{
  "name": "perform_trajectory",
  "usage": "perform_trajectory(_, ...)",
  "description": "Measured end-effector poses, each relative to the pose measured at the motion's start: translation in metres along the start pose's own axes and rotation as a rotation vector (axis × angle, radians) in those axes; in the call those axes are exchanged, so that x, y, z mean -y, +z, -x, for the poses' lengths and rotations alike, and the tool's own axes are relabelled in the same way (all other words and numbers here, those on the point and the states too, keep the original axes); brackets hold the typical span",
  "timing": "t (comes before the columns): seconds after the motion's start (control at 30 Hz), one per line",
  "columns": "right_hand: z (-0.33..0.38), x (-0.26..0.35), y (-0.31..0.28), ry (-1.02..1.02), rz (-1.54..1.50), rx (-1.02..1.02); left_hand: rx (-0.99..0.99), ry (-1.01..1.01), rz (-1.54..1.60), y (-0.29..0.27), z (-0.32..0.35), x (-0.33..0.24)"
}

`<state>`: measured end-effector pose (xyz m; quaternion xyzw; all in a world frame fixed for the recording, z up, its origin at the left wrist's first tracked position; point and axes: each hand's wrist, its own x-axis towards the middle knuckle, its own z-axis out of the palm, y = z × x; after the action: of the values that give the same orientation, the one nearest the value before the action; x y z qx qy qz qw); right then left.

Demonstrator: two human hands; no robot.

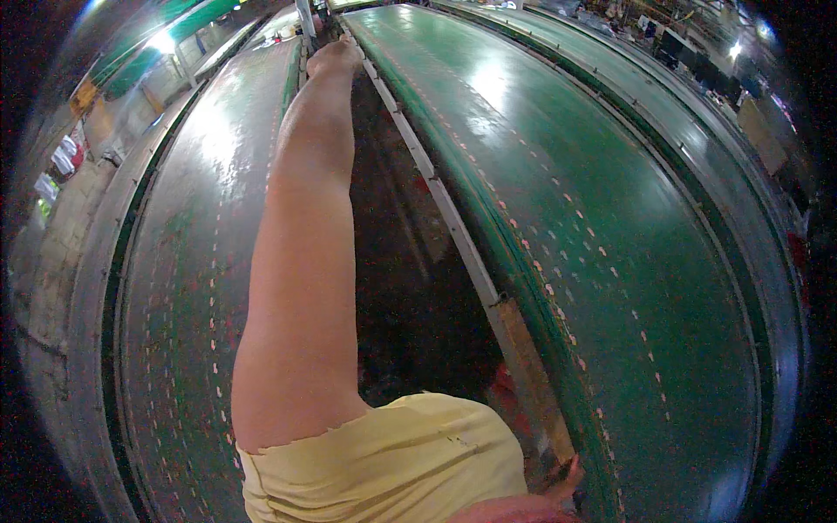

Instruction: The person uses a small tool to manipulate and place small pink components along a green conveyor belt. They repeatedly pick up and position the items in a linear sequence while moving along the belt.

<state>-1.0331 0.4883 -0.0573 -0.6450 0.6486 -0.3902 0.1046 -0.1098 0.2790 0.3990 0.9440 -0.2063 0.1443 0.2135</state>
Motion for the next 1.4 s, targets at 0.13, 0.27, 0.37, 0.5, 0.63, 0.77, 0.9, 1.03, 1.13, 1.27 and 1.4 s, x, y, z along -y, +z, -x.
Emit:
perform_trajectory(0.13,-0.015,0.009,-0.011,0.104,-0.28,-0.003,0.161,0.067,-0.072,-0.002,-0.02,0.016)
perform_trajectory(0.27,-0.029,0.007,0.005,0.732,-0.92,0.052,0.034,0.025,-0.122,0.001,-0.043,0.02)
perform_trajectory(0.37,-0.023,0.037,0.006,0.789,-0.935,-0.059,0.085,0.059,-0.143,0.005,-0.03,0.018)
perform_trajectory(0.5,-0.043,0.039,0.017,0.822,-0.954,0.165,-0.007,0.04,-0.126,-0.016,-0.102,0.099)
perform_trajectory(0.63,-0.011,0.006,-0.01,-0.061,-0.093,0.105,0.085,0.1,-0.162,-0.01,-0.013,0.01)
perform_trajectory(0.77,-0.031,0.039,0.003,0.706,-0.95,0.102,0.079,0.021,-0.117,-0.023,-0.017,0.04)
perform_trajectory(0.9,-0.016,-0.006,-0.007,0.417,-0.389,0.234,0.148,0.289,-0.153,-0.002,0.014,-0.015)
perform_trajectory(1.03,-0.023,0.0,0.018,0.548,-0.573,0.215,0.28,0.973,-0.249,0.074,0.013,-0.029)
perform_trajectory(1.13,-0.018,-0.002,0.008,0.357,-0.34,0.155,0.555,1.378,0.16,0.143,0.137,-0.102)
perform_trajectory(1.27,0.003,-0.004,-0.015,0.129,0.256,0.23,0.798,1.749,-0.028,0.18,0.358,-0.182)
perform_trajectory(1.4,0.001,0.045,-0.008,0.015,0.138,0.106,0.813,2.109,0.305,0.136,0.494,-0.161)
